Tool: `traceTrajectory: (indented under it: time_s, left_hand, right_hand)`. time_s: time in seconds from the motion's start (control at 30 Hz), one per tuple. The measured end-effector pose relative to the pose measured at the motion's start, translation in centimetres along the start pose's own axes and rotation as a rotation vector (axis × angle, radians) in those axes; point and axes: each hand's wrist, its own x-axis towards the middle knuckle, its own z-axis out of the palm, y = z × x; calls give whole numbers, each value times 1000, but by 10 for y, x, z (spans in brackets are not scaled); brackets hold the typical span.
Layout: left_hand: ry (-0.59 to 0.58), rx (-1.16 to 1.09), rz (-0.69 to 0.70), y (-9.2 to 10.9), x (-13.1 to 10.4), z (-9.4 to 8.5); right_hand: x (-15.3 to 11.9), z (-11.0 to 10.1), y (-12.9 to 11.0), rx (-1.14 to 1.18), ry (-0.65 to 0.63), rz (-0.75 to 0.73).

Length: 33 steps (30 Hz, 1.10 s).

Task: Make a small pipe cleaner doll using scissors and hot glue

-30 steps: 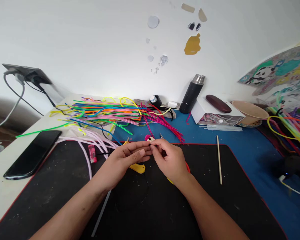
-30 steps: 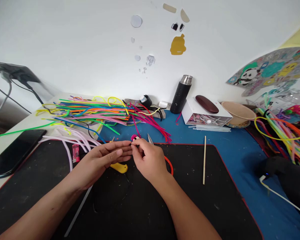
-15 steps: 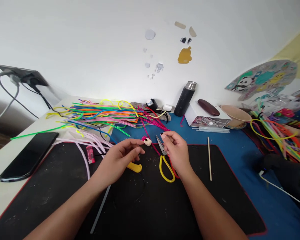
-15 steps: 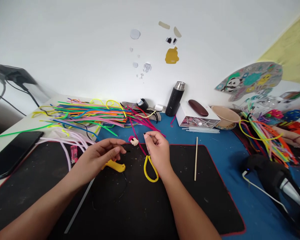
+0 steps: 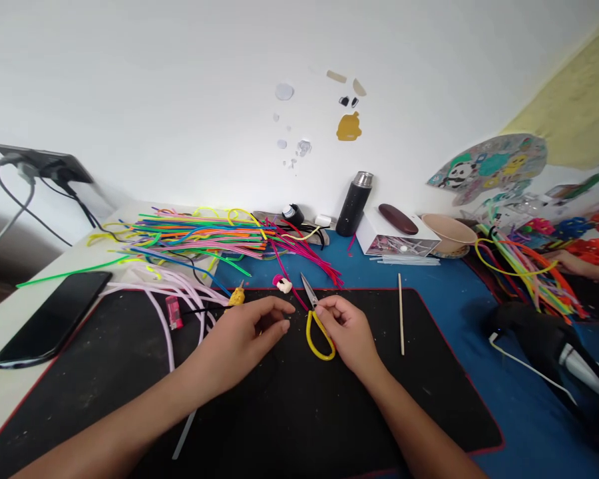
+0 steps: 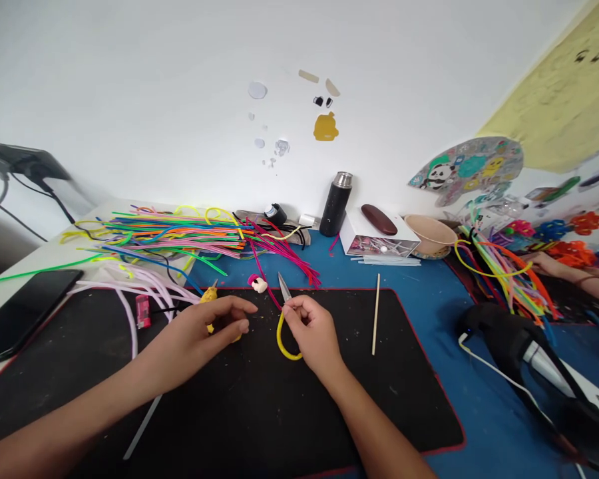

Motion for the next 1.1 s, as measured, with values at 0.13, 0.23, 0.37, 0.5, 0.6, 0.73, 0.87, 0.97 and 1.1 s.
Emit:
traceTrajectory:
  time_s: [0.13,0.23,0.37,0.5,0.6,0.73,0.87,0.97,1.1]
  left_hand:
    - [-25,-1,3,-4,14,11]
    - [-53,168,56,-5,18,22]
    - [-84,567,151,-7,22,39]
    - [-45,693,177,-6,31,58]
    - [-149,877,1,-1,40,69]
    - [-202,936,-47,3,49,78]
    - [-224,926,-52,3,50,75]
    - [-209,871,-31,2,48,65]
    - [-109,620,-11,-5,44,49]
  right_hand:
    - [-12,2,-7,-21,-39,-11]
    - [-15,-1,-11,-16,-25,-12]
    - [-11,-11,-7,40,57,7]
    - [-1,-18,6,120,135,47]
    - [4,-19,16,167,166,74]
    - [4,-18,24,191,160,96]
    - [1,-18,25,192,147,95]
    - [-2,-18,22,178,129,88]
    - [-10,-16,16,130,71,67]
